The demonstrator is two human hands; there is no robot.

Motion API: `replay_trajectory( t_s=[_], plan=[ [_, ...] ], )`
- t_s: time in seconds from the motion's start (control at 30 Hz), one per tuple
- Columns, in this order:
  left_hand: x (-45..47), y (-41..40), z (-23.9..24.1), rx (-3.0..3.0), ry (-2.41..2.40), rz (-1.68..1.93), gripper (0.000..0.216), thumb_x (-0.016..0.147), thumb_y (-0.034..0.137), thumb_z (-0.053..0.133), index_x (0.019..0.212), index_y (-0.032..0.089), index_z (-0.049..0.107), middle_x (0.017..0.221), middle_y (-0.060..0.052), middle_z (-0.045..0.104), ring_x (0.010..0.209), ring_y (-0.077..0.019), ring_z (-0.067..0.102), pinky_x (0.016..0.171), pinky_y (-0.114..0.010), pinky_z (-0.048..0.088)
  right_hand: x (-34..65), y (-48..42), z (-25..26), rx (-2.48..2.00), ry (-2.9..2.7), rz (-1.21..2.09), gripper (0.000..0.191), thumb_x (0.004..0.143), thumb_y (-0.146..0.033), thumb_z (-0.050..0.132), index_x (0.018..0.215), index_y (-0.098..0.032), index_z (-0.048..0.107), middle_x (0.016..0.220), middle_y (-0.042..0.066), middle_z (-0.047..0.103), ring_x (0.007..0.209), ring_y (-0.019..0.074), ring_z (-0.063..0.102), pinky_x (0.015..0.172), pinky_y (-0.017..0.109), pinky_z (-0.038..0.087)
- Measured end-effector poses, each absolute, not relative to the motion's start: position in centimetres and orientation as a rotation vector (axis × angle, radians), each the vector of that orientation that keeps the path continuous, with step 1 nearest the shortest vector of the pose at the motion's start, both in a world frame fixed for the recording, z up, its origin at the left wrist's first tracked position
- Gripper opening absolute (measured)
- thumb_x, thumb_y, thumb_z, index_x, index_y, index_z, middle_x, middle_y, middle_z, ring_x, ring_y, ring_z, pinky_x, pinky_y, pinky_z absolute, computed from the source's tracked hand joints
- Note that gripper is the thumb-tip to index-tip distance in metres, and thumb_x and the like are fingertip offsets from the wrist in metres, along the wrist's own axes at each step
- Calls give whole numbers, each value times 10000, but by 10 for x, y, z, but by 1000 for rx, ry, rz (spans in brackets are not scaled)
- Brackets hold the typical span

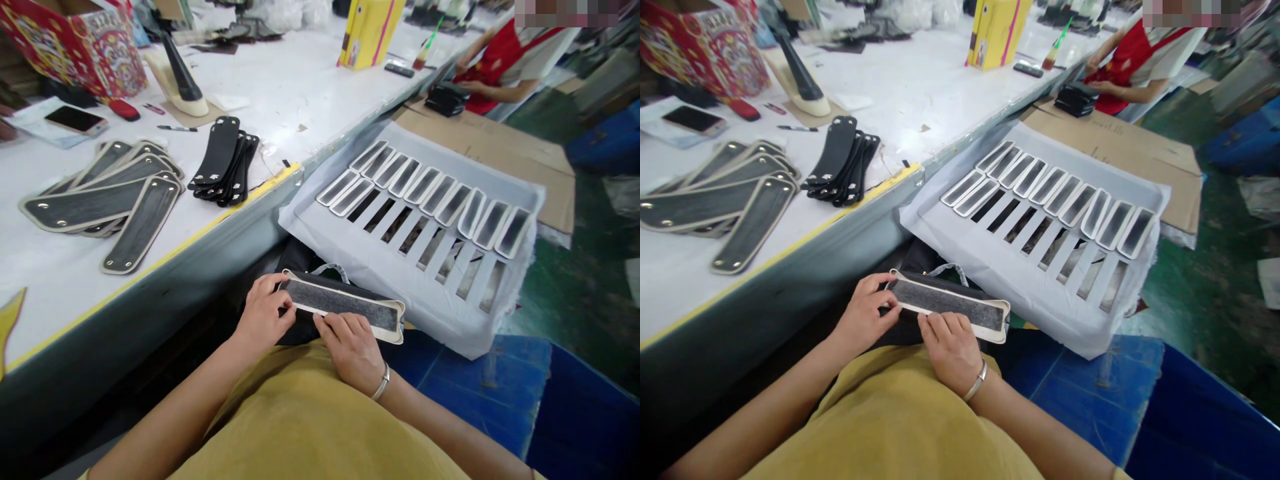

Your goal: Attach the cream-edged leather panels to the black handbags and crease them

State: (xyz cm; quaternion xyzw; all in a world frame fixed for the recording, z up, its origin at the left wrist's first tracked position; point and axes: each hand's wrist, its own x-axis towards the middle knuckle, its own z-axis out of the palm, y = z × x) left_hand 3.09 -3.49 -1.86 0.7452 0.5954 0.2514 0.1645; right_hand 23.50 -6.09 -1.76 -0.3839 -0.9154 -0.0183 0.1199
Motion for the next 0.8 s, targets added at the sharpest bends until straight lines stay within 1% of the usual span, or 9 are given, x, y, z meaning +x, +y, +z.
replay_trajectory(
  t_s=[0.2,0.27,0.3,0.37,0.43,0.5,0.6,0.7,0.8],
  plan=[
    [31,-38,-23,2173,1760,743,109,797,217,556,694,186,574,1222,-96,488,1172,-292,421,978,-499,366,225,-59,-12,-1148,-2708,-173,325,902,-142,417,1188,-83,561,944,105,610,821,212,477,718,369,380],
    [26,-42,-28,2101,1705,793,75,811,264,563,786,196,582,1247,-101,465,1189,-285,417,989,-495,369,223,-59,-12,-1144,-2719,-186,327,894,-140,432,1187,-72,559,942,106,609,825,215,481,727,374,382],
    [22,-44,-32,2030,1669,848,109,810,291,576,874,204,576,1258,-104,452,1193,-275,422,983,-481,388,223,-59,-13,-1138,-2722,-186,330,892,-141,436,1192,-71,554,950,107,609,835,215,484,738,375,383],
    [14,-48,-39,1839,1612,986,320,787,337,615,1067,225,509,1284,-105,421,1196,-255,434,942,-441,446,221,-59,-15,-1119,-2719,-178,341,892,-143,438,1210,-74,542,980,113,608,868,216,491,764,376,385],
    [7,-50,-45,1669,1567,1073,476,755,356,650,1166,244,439,1302,-98,399,1202,-246,436,896,-406,488,219,-58,-17,-1104,-2717,-164,358,889,-137,440,1232,-76,524,1016,120,606,901,217,496,791,376,385],
    [3,-51,-49,1596,1515,1050,493,736,352,668,1165,257,444,1313,-86,387,1217,-248,422,895,-399,490,216,-56,-18,-1095,-2721,-152,375,885,-128,437,1248,-72,510,1047,125,604,922,222,496,806,379,385],
    [6,-49,-50,1553,1474,975,423,745,337,655,1120,257,479,1306,-80,388,1213,-245,425,886,-391,488,212,-53,-19,-1078,-2725,-150,382,884,-124,425,1253,-71,508,1070,127,604,934,231,495,812,387,386],
    [13,-46,-50,1496,1496,1010,370,759,318,629,1091,250,480,1294,-82,401,1194,-239,442,857,-379,494,211,-52,-20,-1068,-2727,-149,389,881,-124,422,1259,-78,504,1086,128,600,957,236,494,818,394,386],
    [18,-45,-51,1447,1517,1046,357,758,280,613,1084,245,472,1294,-78,414,1195,-227,442,864,-364,484,212,-52,-22,-1060,-2732,-160,399,887,-124,410,1275,-75,487,1106,127,594,970,238,486,825,394,382]
  ],
)
